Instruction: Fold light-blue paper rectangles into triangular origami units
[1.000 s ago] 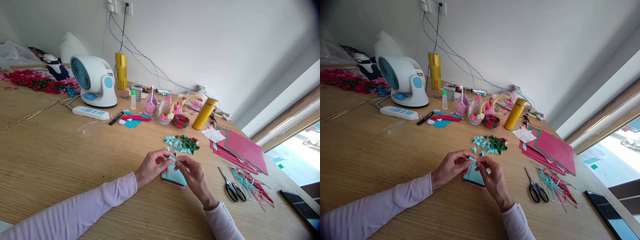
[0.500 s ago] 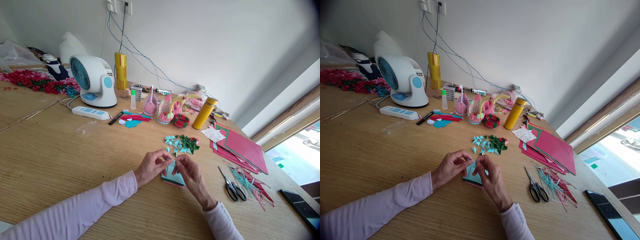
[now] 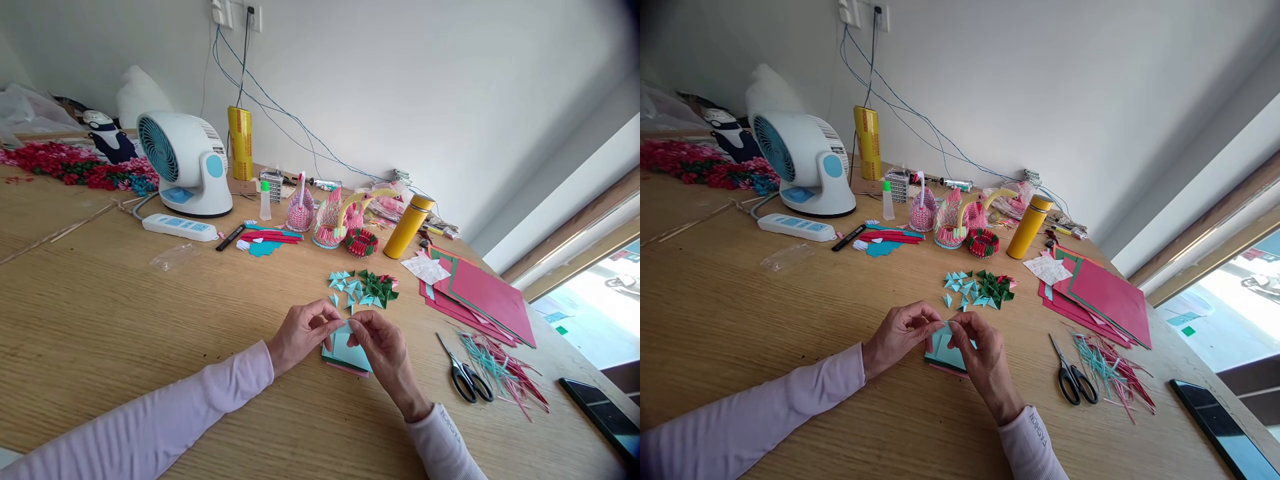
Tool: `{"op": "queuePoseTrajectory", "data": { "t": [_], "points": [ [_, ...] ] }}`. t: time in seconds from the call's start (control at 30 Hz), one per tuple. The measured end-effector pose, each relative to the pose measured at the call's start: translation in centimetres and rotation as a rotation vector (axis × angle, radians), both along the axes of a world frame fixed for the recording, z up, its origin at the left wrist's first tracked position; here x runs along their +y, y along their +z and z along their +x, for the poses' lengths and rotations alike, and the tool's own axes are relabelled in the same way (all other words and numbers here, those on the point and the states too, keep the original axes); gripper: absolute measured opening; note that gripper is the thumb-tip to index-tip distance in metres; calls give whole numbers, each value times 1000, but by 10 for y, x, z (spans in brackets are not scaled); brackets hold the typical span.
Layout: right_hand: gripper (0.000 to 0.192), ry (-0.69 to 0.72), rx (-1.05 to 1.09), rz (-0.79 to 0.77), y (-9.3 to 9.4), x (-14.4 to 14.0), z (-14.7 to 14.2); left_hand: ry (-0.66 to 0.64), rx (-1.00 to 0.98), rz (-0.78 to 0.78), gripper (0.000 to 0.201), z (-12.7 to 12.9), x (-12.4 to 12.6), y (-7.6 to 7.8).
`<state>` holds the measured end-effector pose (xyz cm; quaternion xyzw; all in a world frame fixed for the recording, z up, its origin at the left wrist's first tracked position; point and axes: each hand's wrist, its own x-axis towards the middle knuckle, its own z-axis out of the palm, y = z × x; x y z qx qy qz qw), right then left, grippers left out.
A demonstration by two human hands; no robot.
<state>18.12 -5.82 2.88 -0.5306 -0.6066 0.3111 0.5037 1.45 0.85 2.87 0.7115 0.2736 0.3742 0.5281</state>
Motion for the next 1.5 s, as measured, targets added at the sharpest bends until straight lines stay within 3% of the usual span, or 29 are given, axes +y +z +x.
{"op": "queuePoseTrajectory", "data": {
  "t": [0.37,0.5,0.7,0.83,1.23,1.5],
  "points": [
    [20,-95,-185,103,4,-3,-2,-75,-166,-206,29,5,-6,2],
    [24,-99,-153,45,2,2,0,-91,-182,-246,33,5,-1,0],
    [29,-33,-6,9,0,5,0,-271,-199,-421,37,3,1,4],
    [30,4,69,-4,0,5,-2,-324,-225,-486,34,2,0,4],
    [28,9,286,-45,-3,5,-5,-346,-243,-496,31,2,-1,3],
    [25,32,290,-53,-2,4,-7,-372,-255,-436,25,1,0,0]
  ]
}}
